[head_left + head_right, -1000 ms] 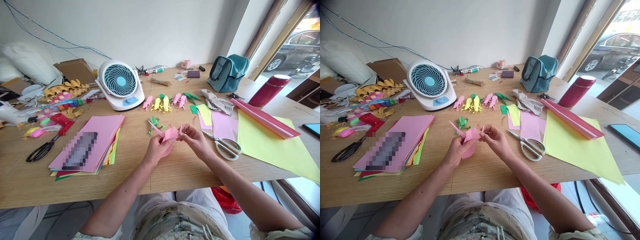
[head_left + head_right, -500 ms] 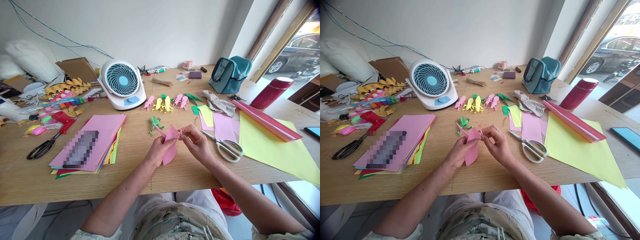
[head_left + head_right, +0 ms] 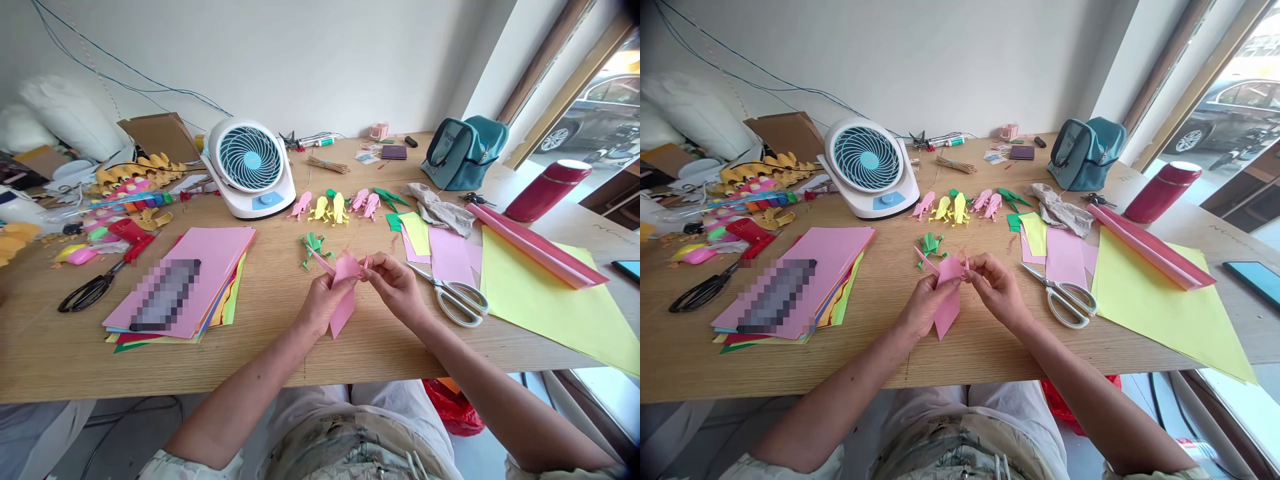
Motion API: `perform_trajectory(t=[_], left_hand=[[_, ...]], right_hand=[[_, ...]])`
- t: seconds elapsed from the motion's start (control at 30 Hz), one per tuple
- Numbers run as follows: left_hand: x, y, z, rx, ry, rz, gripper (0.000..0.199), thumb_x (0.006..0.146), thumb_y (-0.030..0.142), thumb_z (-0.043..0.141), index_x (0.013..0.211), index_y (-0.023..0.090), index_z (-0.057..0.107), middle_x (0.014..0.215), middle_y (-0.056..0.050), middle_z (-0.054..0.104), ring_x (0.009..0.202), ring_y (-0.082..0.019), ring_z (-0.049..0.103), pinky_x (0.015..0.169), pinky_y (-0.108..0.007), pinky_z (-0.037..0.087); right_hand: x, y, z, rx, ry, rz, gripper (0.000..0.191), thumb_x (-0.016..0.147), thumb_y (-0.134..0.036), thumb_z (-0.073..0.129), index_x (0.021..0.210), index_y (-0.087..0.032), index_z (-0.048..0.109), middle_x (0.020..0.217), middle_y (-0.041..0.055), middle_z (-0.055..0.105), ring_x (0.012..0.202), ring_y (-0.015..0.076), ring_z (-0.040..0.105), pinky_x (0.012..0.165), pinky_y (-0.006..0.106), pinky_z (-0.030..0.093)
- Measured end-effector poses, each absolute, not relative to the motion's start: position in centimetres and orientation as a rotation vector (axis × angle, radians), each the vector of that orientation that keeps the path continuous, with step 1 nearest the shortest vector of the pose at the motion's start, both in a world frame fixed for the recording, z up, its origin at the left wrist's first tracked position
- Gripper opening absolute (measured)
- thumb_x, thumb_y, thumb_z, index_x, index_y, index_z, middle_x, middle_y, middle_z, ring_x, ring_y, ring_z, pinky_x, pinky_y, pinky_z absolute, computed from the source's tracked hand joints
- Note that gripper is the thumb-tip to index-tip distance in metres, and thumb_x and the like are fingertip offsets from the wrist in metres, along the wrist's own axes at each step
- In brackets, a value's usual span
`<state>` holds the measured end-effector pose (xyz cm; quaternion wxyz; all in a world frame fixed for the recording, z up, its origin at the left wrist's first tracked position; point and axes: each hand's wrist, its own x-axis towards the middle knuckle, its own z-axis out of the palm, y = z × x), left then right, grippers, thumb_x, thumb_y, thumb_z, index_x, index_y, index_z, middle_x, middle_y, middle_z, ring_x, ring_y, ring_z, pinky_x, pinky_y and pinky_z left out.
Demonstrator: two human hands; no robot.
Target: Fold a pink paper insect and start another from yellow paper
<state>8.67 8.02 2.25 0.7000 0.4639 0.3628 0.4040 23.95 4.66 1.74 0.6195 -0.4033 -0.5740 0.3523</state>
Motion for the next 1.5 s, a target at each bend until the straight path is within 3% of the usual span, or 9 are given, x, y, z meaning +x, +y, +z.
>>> perform_trajectory(t=[0.13,0.4,0.5,0.7,1.13,1.33,1.5], left_hand=[[8.8,8.0,2.1,1.115,0.852,0.955,0.040,0.067,0.045,0.081,0.094,0.015,0.077,0.077,-0.001,0.071,0.068,-0.012,0.055,0.064,-0.022,0.037],[8.8,8.4,1.3,1.185,0.847,1.005,0.037,0.073,0.040,0.078,0.099,0.014,0.076,0.089,-0.005,0.074,0.081,-0.017,0.061,0.074,-0.024,0.042],[8.9,8.3,1.3,1.169,0.853,1.004,0.035,0.072,0.039,0.078,0.096,0.014,0.076,0.085,-0.004,0.073,0.078,-0.015,0.059,0.072,-0.023,0.041],[9.1,8.0,1.3,1.010,0.857,0.958,0.032,0.065,0.040,0.083,0.083,0.015,0.076,0.072,0.000,0.068,0.068,-0.011,0.053,0.064,-0.022,0.035],[7.0,9.4,2.9,1.080,0.785,0.761,0.034,0.047,0.030,0.093,0.073,0.014,0.076,0.068,-0.001,0.067,0.064,-0.010,0.050,0.064,-0.023,0.035],[6.6,9.6,3.4,1.240,0.807,0.744,0.035,0.050,0.035,0.091,0.074,0.014,0.076,0.069,-0.002,0.068,0.065,-0.012,0.052,0.064,-0.024,0.036],[6.9,9.3,3.3,1.318,0.860,0.804,0.031,0.057,0.040,0.087,0.065,0.014,0.072,0.059,0.001,0.061,0.058,-0.011,0.047,0.059,-0.024,0.032]], right_hand=[[23.8,4.9,1.6,-0.913,-1.331,0.859,0.018,0.086,-0.037,0.069,0.095,-0.024,0.060,0.090,0.0022,0.058,0.079,0.0155,0.056,0.075,0.031,0.049],[23.9,5.1,1.0,-1.000,-1.338,0.804,0.019,0.086,-0.037,0.069,0.095,-0.024,0.059,0.089,0.0027,0.061,0.077,0.0157,0.057,0.073,0.031,0.049],[23.8,5.1,1.0,-0.973,-1.326,0.814,0.017,0.087,-0.036,0.068,0.094,-0.025,0.058,0.088,0.0023,0.060,0.076,0.0153,0.056,0.071,0.030,0.048],[23.6,5.0,0.6,-1.009,-1.305,0.773,0.018,0.088,-0.040,0.065,0.092,-0.025,0.056,0.085,0.0014,0.058,0.071,0.0150,0.053,0.066,0.030,0.045],[23.7,4.6,1.1,-0.972,-1.347,0.931,0.022,0.087,-0.043,0.066,0.091,-0.024,0.056,0.080,0.0002,0.056,0.071,0.0140,0.052,0.061,0.027,0.043],[23.9,4.8,1.2,-0.946,-1.420,0.996,0.026,0.087,-0.048,0.065,0.090,-0.023,0.056,0.079,0.0004,0.055,0.070,0.0143,0.050,0.065,0.029,0.043],[23.7,4.8,2.1,-0.947,-1.375,0.994,0.032,0.084,-0.052,0.066,0.082,-0.022,0.056,0.078,0.0005,0.053,0.070,0.0143,0.049,0.066,0.029,0.044]])
